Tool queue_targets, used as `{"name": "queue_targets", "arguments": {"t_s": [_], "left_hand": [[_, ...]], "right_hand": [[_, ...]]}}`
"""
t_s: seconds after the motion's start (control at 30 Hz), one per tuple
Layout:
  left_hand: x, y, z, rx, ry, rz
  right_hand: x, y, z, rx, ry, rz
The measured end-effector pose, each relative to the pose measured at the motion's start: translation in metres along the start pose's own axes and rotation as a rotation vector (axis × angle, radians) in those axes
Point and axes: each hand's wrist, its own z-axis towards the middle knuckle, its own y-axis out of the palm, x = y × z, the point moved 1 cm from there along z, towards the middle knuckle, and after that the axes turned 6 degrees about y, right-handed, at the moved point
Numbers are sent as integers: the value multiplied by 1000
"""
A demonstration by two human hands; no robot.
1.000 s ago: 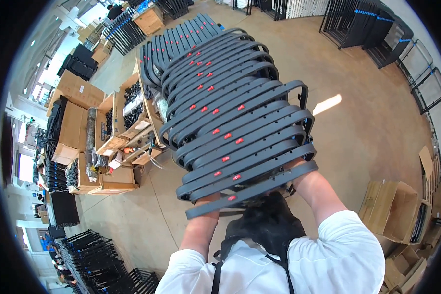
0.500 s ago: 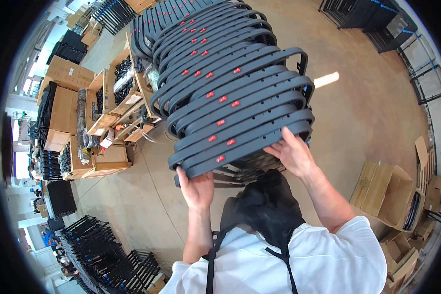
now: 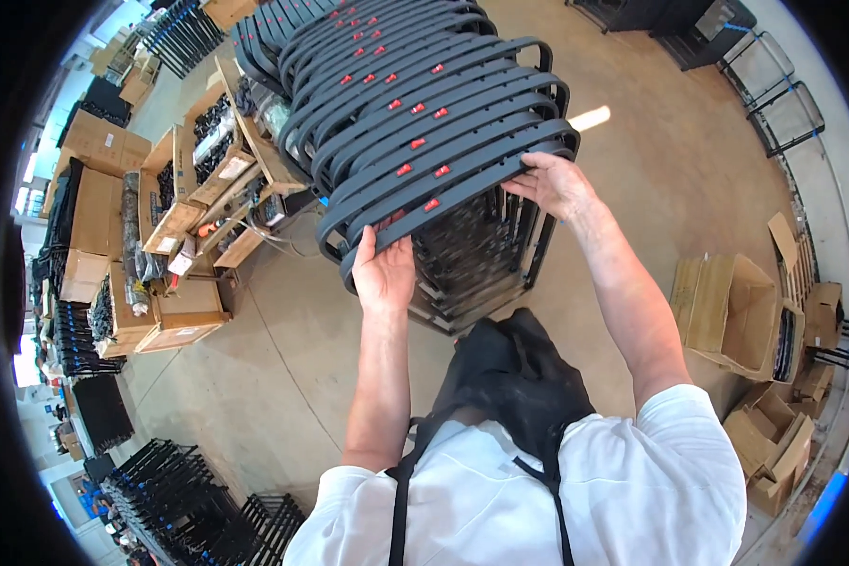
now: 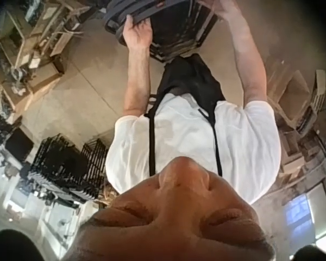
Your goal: Assembling components of metal frames by connecting bars, attaching plastic housing, and securing parts with a power screwdriver.
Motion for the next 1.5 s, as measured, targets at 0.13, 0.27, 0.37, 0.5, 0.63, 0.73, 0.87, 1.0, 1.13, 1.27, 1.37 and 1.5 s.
{"name": "queue_targets", "arguments": {"t_s": [0.13,0.27,0.37,0.5,0.63,0.73,0.87,1.0,1.13,1.27,1.37,1.5], "left_hand": [[1,4,-3,-13,-1,-4],[5,8,2,-46,44,128],[7,11,-8,-96,40,203],[31,6,-29,-105,-118,427],[36,47,-91,-295,560,1953],[49,71,-91,-288,968,2193],[46,61,-94,-153,746,2383],[45,75,-111,-433,458,2486],[22,84,-121,-783,-77,2486],[48,50,-127,-845,88,2383],[94,47,-131,-895,78,2322],[162,18,-137,-992,145,2223]], "right_hand": [[2,7,-8,49,-30,-9],[2,4,-21,33,-66,18],[4,2,-22,-42,-51,-18],[12,3,-11,-146,-58,-12],[10,-12,-16,-184,-80,-50],[5,-15,-22,-204,-96,-69],[16,-24,-26,-191,-113,-106],[36,-35,-75,-330,-44,-147],[134,-135,-70,-363,390,-272],[299,-125,-34,-299,753,-501],[361,-178,-48,-241,871,-489],[471,-53,-13,-213,776,-315]]}}
